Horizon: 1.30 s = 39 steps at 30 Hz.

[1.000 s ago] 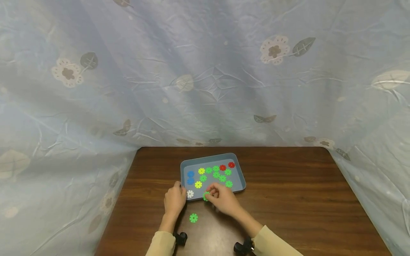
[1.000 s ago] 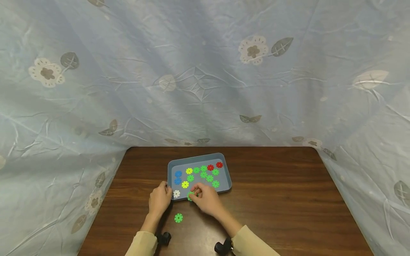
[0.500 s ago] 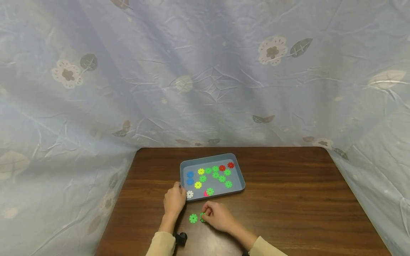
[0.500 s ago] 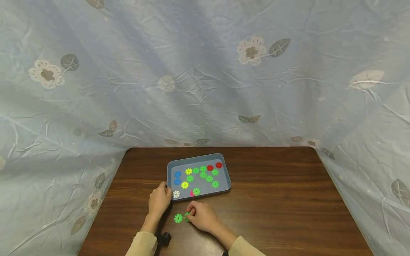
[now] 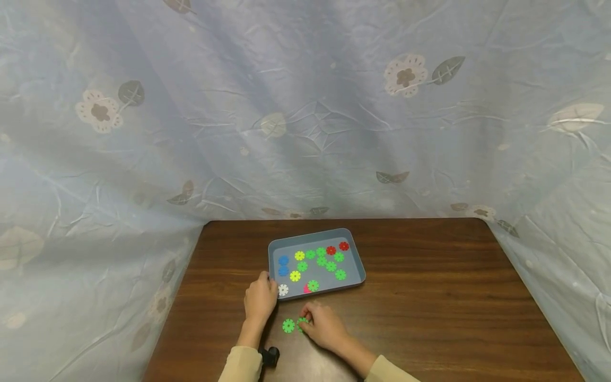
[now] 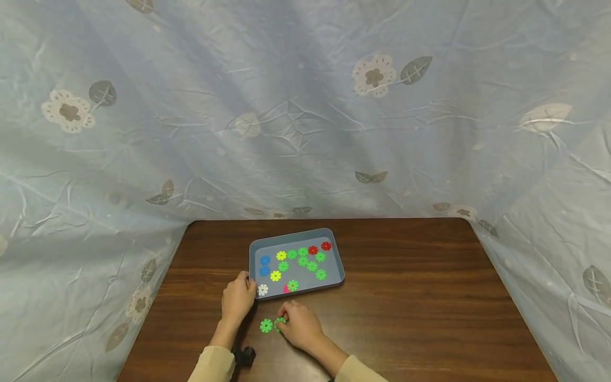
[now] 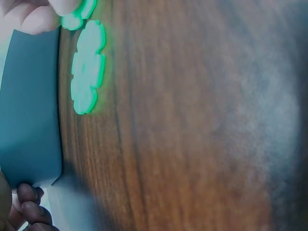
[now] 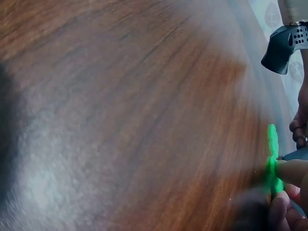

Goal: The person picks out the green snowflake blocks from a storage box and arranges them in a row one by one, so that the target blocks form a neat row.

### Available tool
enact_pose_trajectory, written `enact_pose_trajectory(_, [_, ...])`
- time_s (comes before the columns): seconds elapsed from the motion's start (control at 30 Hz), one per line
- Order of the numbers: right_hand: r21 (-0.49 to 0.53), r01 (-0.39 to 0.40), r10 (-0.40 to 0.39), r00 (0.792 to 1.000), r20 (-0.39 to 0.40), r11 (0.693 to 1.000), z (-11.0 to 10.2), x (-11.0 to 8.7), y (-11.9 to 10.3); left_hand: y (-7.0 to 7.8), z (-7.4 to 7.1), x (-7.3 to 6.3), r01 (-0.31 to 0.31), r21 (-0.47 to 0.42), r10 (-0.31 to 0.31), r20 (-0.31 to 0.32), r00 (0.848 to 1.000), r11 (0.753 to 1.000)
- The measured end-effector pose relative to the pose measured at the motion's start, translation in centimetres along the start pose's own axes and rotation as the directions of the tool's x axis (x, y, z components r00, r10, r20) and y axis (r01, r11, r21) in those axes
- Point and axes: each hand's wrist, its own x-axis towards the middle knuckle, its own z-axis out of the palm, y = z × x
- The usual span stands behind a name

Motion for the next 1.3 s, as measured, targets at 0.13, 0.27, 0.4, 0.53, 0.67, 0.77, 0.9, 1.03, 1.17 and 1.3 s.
enact_pose_trajectory(0.13, [-0.019, 0.03, -0.031, 0.999, -0.026, 0.999, 0.1, 0.0, 0.1, 0.0, 0.0, 0.0, -0.01, -0.01, 0.01, -0.004, 1.0, 1.0])
enact_pose_trajectory(0.27, [0.015, 0.07, -0.069, 0.996, -0.064, 0.997, -0.5, 0.6, 0.2, 0.0, 0.0, -0.1, -0.024, -0.02, 0.024, -0.007, 1.0, 1.0])
enact_pose_trajectory(0.4, [0.023, 0.071, -0.068, 0.992, -0.102, 0.997, -2.2, 1.8, -0.1, 0.0, -0.2, -0.1, -0.03, -0.017, 0.03, -0.01, 1.0, 0.999])
enact_pose_trajectory(0.53, [0.024, 0.052, -0.048, 0.99, -0.132, 0.998, -4.2, 3.4, -0.4, 0.1, -0.3, 0.0, -0.029, -0.019, 0.028, -0.011, 1.0, 0.999])
enact_pose_trajectory(0.67, [0.061, -0.004, 0.011, 0.993, -0.121, 0.998, -5.8, 4.8, -0.1, 0.0, -0.1, -0.1, -0.023, -0.02, 0.023, -0.006, 1.0, 1.0])
enact_pose_trajectory(0.77, [0.087, -0.043, 0.052, 0.994, -0.097, 0.995, -6.3, 5.6, 0.5, 0.0, 0.0, -0.1, -0.023, -0.02, 0.023, -0.009, 1.0, 1.0])
enact_pose_trajectory(0.9, [0.091, -0.07, 0.077, 0.994, -0.078, 0.993, -6.3, 6.4, 1.4, -0.1, 0.1, -0.2, -0.022, -0.022, 0.022, -0.015, 1.0, 1.0])
enact_pose_trajectory(1.03, [0.068, -0.106, 0.11, 0.992, -0.064, 0.992, -6.1, 6.9, 2.0, -0.1, 0.1, -0.2, -0.019, -0.023, 0.018, -0.013, 1.0, 1.0])
enact_pose_trajectory(1.17, [0.048, -0.145, 0.146, 0.989, -0.035, 0.988, -6.0, 7.3, 2.4, 0.1, -0.1, -0.2, -0.011, -0.022, 0.011, -0.007, 1.0, 1.0])
enact_pose_trajectory(1.3, [0.025, -0.171, 0.171, 0.985, -0.01, 0.985, -5.8, 7.6, 2.6, 0.1, -0.1, -0.2, -0.01, -0.018, 0.01, -0.008, 1.0, 1.0])
